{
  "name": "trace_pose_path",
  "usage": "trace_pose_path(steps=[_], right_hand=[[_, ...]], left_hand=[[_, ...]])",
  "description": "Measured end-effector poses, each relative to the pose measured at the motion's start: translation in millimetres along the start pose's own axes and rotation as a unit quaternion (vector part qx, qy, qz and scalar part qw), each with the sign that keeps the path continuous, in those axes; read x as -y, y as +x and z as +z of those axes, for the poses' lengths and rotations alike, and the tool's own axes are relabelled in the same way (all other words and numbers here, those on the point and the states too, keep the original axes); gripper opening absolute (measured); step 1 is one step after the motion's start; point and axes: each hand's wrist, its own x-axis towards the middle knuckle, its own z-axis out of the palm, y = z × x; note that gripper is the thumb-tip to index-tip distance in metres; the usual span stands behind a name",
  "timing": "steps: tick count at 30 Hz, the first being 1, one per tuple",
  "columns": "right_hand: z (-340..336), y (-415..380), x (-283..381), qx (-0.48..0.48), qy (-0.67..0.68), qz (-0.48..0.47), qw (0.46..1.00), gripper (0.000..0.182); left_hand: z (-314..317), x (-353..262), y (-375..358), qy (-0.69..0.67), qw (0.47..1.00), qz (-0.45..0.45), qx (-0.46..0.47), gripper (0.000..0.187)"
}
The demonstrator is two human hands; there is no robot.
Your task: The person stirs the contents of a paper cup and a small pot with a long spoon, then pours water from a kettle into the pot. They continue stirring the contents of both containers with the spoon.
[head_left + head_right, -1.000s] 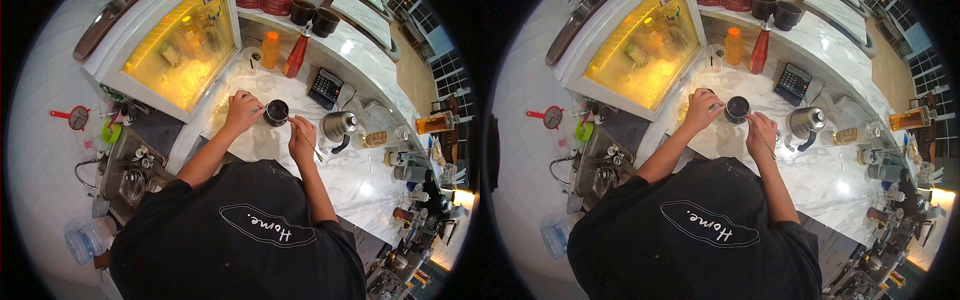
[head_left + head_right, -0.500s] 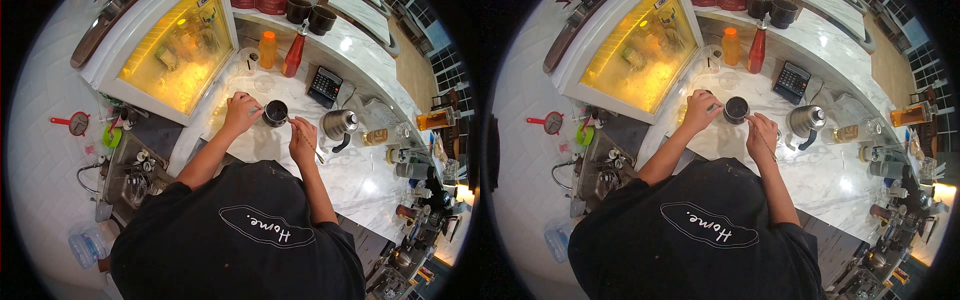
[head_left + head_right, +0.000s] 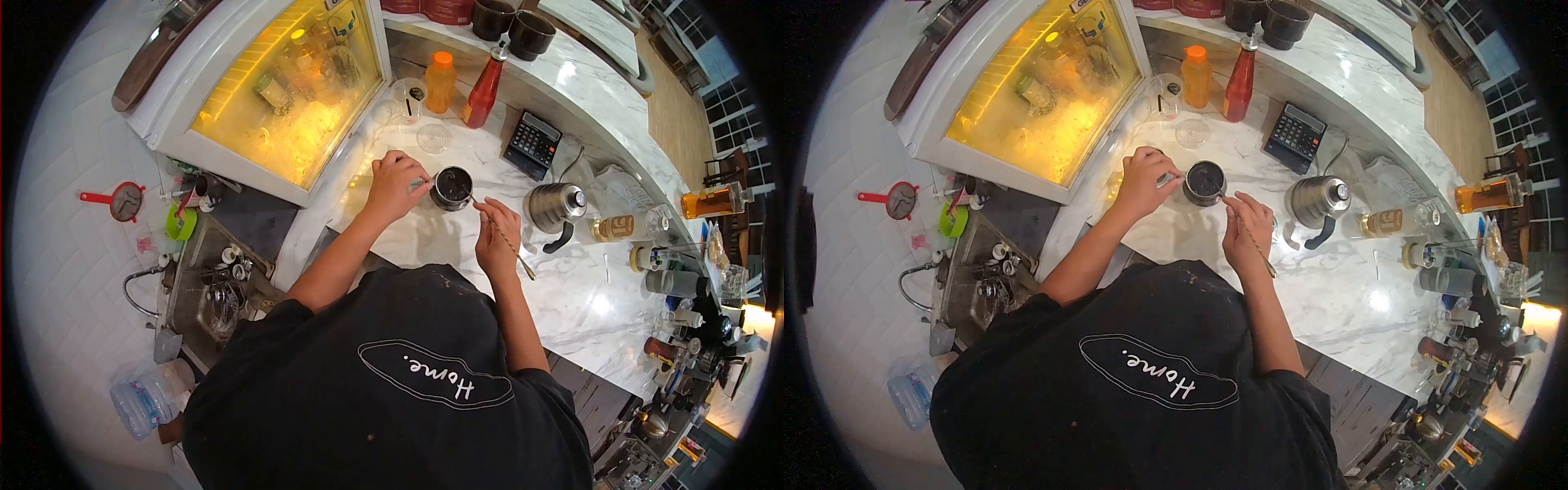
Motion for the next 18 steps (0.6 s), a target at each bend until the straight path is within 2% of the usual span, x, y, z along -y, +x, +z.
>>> trace_pose_path(steps=[2, 6, 15, 18], right_hand=[[-3, -2, 1, -0.012, 0.011, -0.024, 1.000, 0.018], [2, 0, 9, 0.023, 0.001, -0.033, 0.999, 0.019], [-3, -1, 1, 0.002, -0.002, 0.008, 1.000, 0.017], [-2, 0, 8, 0.029, 0.005, -0.028, 0.999, 0.021]], left_hand=[[-1, -2, 1, -0.001, 1.000, -0.001, 0.003, 0.016], [0, -2, 1, 0.006, 1.000, -0.004, 0.007, 0.016], [-2, -1, 2, -0.004, 1.000, -0.001, 0.009, 0.015], [-3, -2, 4, 0.002, 1.000, -0.008, 0.019, 0.015]])
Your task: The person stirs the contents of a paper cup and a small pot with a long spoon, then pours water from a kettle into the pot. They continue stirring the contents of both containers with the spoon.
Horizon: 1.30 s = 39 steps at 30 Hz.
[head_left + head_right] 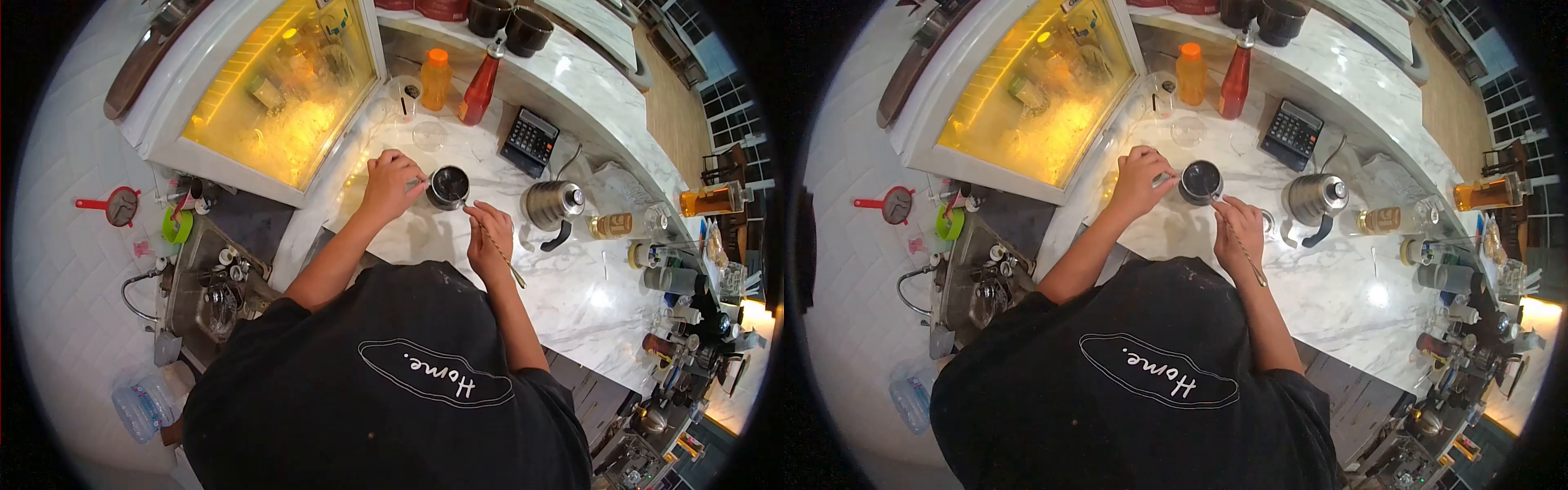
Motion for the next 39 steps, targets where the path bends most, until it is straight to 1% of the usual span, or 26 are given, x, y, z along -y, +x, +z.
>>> trace_pose_path(steps=[4, 8, 11, 17, 21, 24, 27, 31, 35, 39], right_hand=[[6, 2, 1, -0.014, -0.004, 0.021, 1.000, 0.023], [6, -1, -1, -0.041, -0.010, 0.052, 0.998, 0.021], [4, -5, -1, -0.046, -0.013, 0.045, 0.998, 0.019], [2, -3, 8, -0.019, -0.002, -0.005, 1.000, 0.018], [4, 2, 9, -0.009, -0.024, 0.030, 0.999, 0.017], [6, -1, -3, -0.030, -0.026, 0.042, 0.998, 0.017], [-3, -2, 1, -0.023, -0.012, 0.052, 0.998, 0.016], [0, -5, 0, -0.015, -0.011, 0.004, 1.000, 0.018], [-1, 3, 7, 0.007, 0.000, 0.025, 1.000, 0.017], [3, 3, -1, -0.014, -0.009, 0.043, 0.999, 0.017]], left_hand=[[3, 0, -2, 0.005, 1.000, -0.011, 0.003, 0.015], [1, -1, -2, 0.003, 1.000, -0.004, 0.002, 0.016], [1, 0, -1, 0.005, 1.000, -0.005, 0.005, 0.017], [2, 1, -1, -0.001, 1.000, -0.013, 0.009, 0.018], [1, 0, -1, -0.001, 1.000, -0.018, 0.009, 0.017], [2, 1, -1, -0.012, 0.999, -0.030, 0.008, 0.017], [7, 5, -4, -0.027, 0.999, -0.034, 0.004, 0.017], [7, 4, -2, -0.033, 0.999, -0.040, 0.005, 0.017], [3, 1, -1, -0.025, 0.998, -0.053, 0.020, 0.017], [6, 4, -1, -0.028, 0.998, -0.047, 0.011, 0.015]])
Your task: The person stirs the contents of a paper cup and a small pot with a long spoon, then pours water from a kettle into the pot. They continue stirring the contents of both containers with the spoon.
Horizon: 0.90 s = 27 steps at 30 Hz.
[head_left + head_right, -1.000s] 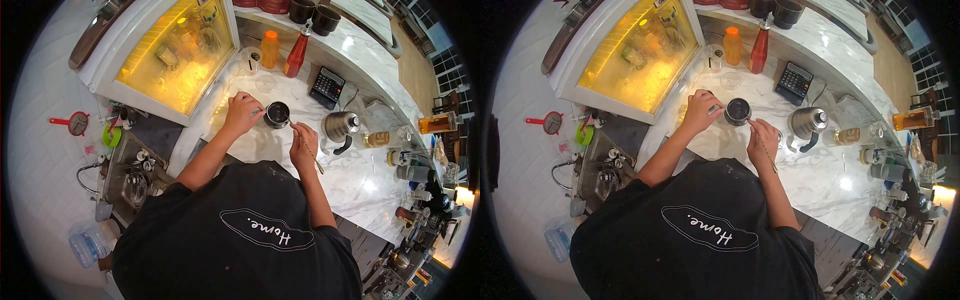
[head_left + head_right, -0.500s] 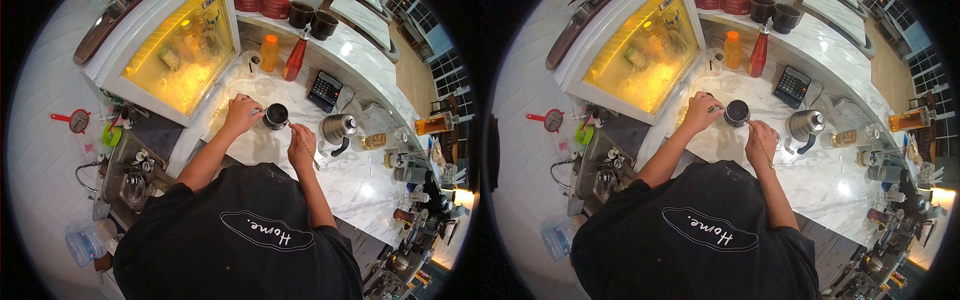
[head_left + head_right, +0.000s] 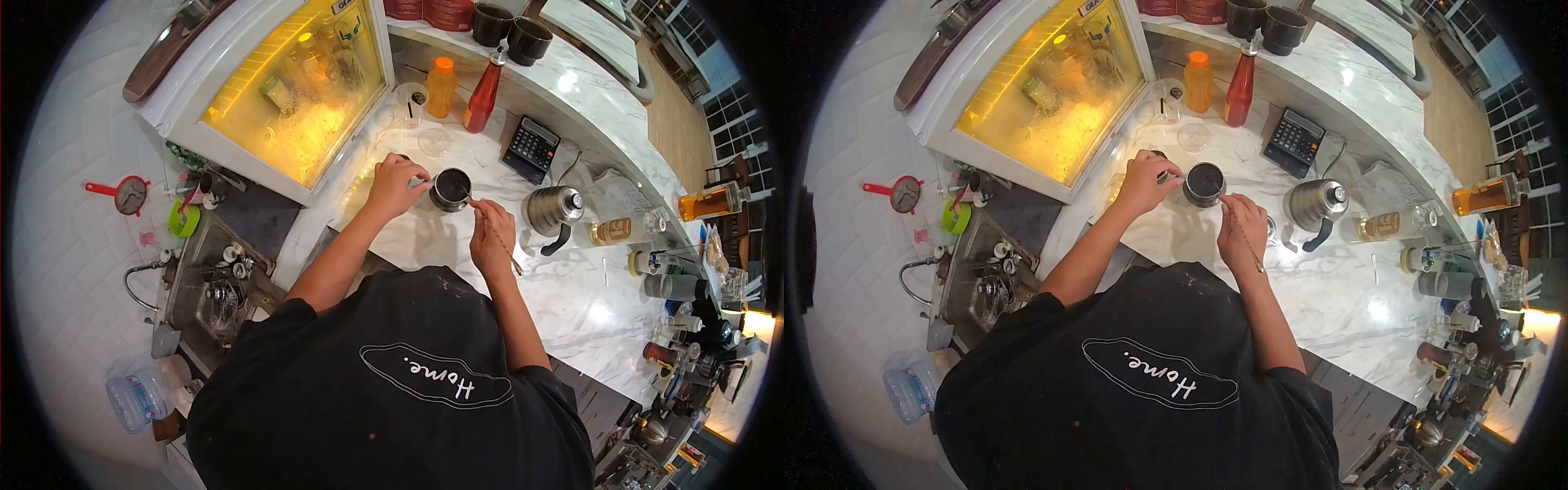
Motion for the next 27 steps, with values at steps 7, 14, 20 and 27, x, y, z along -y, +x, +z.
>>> trace_pose_path(steps=[7, 14, 20, 27], right_hand=[[-9, -5, 6, 0.002, 0.007, -0.013, 1.000, 0.016], [-5, 0, 2, 0.010, 0.031, 0.004, 0.999, 0.016], [-5, -7, -6, -0.004, 0.021, 0.024, 0.999, 0.018], [-2, -6, 3, 0.013, 0.037, -0.007, 0.999, 0.021]], left_hand=[[-6, -12, -2, -0.015, 0.999, -0.049, 0.018, 0.017], [-5, -9, -2, -0.025, 0.998, -0.049, 0.023, 0.018], [-6, -8, -1, -0.029, 0.998, -0.043, 0.018, 0.018], [-5, -4, 2, -0.032, 0.998, -0.034, 0.030, 0.019]])
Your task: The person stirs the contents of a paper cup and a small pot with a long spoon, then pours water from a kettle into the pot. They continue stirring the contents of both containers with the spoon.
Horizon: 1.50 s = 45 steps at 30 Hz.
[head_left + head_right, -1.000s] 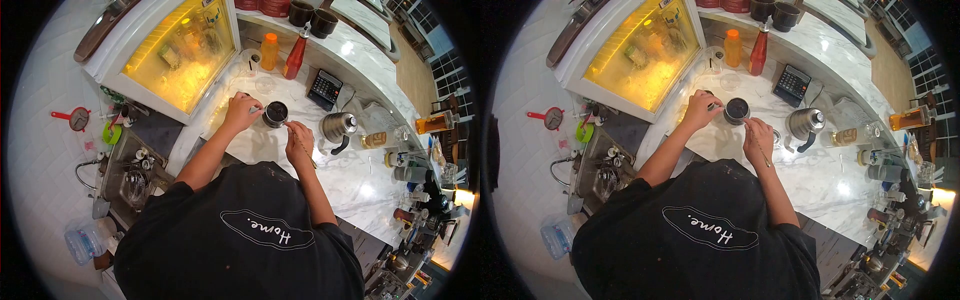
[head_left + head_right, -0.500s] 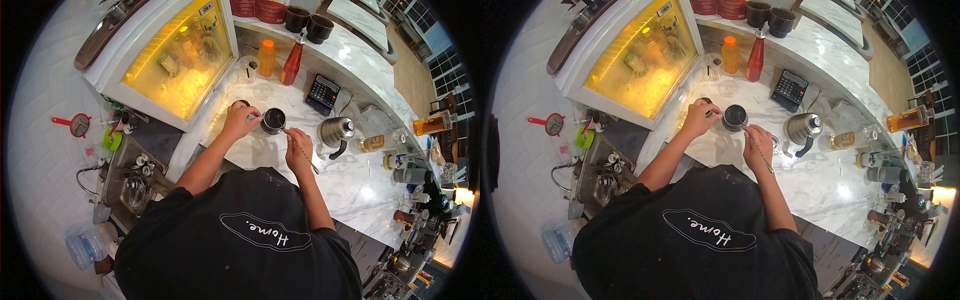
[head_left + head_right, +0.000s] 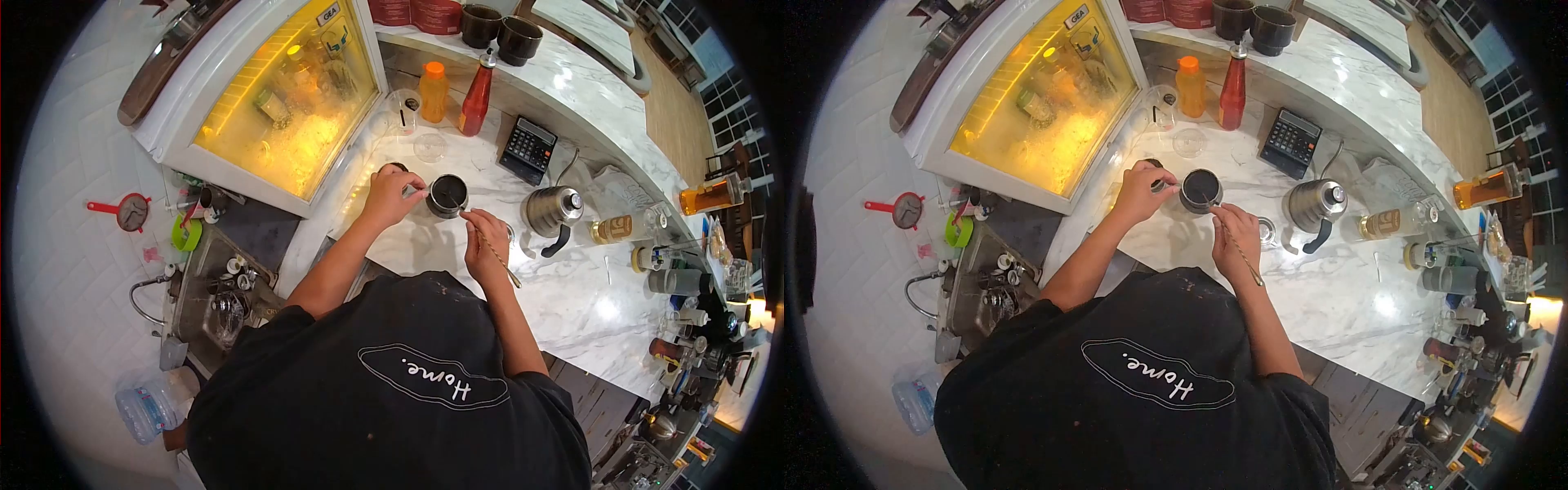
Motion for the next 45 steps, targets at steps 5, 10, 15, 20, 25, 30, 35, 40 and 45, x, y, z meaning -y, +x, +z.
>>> trace_pose_path(steps=[5, 10, 15, 20, 25, 30, 35, 40, 45], right_hand=[[2, 0, -3, -0.024, 0.001, 0.027, 0.999, 0.019], [0, -5, -10, -0.023, -0.013, 0.032, 0.999, 0.019], [-2, 1, -1, 0.012, -0.010, 0.007, 1.000, 0.020], [4, 2, -5, -0.018, -0.019, 0.025, 0.999, 0.017], [-2, -3, -8, -0.019, -0.011, 0.027, 0.999, 0.018], [-1, -2, -2, -0.002, -0.004, 0.013, 1.000, 0.020], [1, 0, -6, -0.034, -0.001, 0.033, 0.999, 0.019], [-1, -4, -10, -0.038, -0.015, 0.020, 0.999, 0.019], [0, 4, 3, 0.000, -0.010, 0.024, 1.000, 0.019]], left_hand=[[0, 2, 0, 0.004, 1.000, 0.003, 0.004, 0.019], [0, 3, -1, 0.002, 1.000, 0.009, -0.007, 0.018], [1, 2, 0, 0.003, 1.000, 0.004, -0.005, 0.018], [0, 0, -2, 0.003, 1.000, -0.007, 0.000, 0.018], [1, 1, -1, -0.001, 1.000, -0.009, 0.005, 0.018], [-1, -1, 0, 0.005, 1.000, -0.013, 0.019, 0.018], [-2, 0, -1, 0.004, 1.000, -0.010, 0.017, 0.018], [-2, -3, -1, 0.010, 1.000, -0.008, 0.011, 0.019], [-3, -3, 0, 0.014, 1.000, -0.012, 0.021, 0.018]])
